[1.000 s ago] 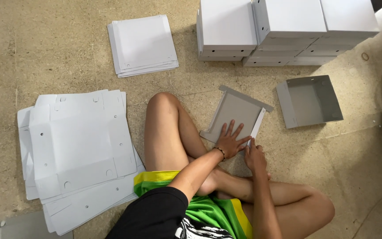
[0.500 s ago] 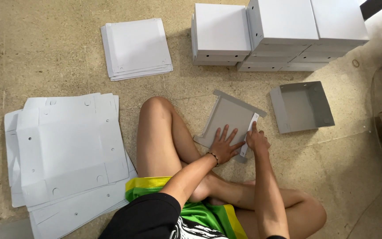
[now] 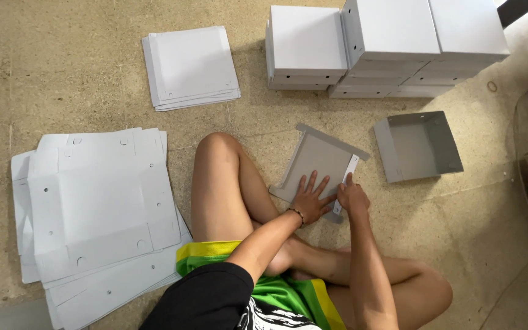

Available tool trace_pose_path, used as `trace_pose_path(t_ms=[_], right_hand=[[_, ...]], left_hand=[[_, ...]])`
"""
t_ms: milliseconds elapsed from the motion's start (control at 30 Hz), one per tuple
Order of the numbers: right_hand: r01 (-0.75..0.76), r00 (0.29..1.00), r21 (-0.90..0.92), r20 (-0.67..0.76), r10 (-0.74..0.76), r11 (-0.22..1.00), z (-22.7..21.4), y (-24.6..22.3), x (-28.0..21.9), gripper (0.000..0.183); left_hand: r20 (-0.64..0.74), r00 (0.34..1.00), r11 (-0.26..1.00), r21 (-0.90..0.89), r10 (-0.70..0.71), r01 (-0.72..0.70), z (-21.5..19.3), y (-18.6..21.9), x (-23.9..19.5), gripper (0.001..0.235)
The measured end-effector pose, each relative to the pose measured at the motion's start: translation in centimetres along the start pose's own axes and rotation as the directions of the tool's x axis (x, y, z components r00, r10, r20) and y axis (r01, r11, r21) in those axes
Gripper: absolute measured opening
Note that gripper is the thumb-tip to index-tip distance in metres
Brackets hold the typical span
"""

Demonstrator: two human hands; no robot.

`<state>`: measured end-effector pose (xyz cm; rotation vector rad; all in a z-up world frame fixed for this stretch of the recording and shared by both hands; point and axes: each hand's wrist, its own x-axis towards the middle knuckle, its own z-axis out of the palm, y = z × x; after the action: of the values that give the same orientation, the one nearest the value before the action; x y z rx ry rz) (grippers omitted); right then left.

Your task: The person sits on the floor and folds a flat white cardboard sheet into a box by creasing the edges and tucking the tabs into slots. The person completes one box and holds it up to show the finished product.

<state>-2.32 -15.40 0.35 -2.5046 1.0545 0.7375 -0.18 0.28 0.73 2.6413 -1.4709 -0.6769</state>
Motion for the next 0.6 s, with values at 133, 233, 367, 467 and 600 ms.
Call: trace_pose_path(t_ms=[133,233,367,467,600], right_hand=[[0.084,0.996,0.044,-0.018,-0.083,0.995,1.3,1.1,-2.4,0.059],[0.091,0.996,0.068,0.008,-0.092,0.993,1.7,1.1,-5.6,0.058],[0.119,0.993,0.12,0.001,-0.12,0.986,2.3,0.8,-8.9,0.058],[0.123,0.992,0.202,-0.035,-0.118,0.972,3.3,1.3,-8.9,0.058],[0.118,0.992,0.315,-0.087,-0.095,0.942,3.2,0.9,-9.7,0.056]], left_hand=[[-0.018,1.0,0.999,-0.039,0.012,-0.012,0.4,-0.2,0.4,0.048],[-0.035,0.999,0.999,-0.037,0.016,-0.017,0.7,-0.1,0.2,0.049],[-0.101,0.994,0.994,-0.098,0.041,-0.051,1.0,-0.7,0.2,0.049],[-0.164,0.984,0.964,-0.247,0.063,-0.102,1.5,-1.4,0.6,0.048],[-0.18,0.982,0.919,-0.374,0.061,-0.126,2.9,-3.3,1.5,0.047]])
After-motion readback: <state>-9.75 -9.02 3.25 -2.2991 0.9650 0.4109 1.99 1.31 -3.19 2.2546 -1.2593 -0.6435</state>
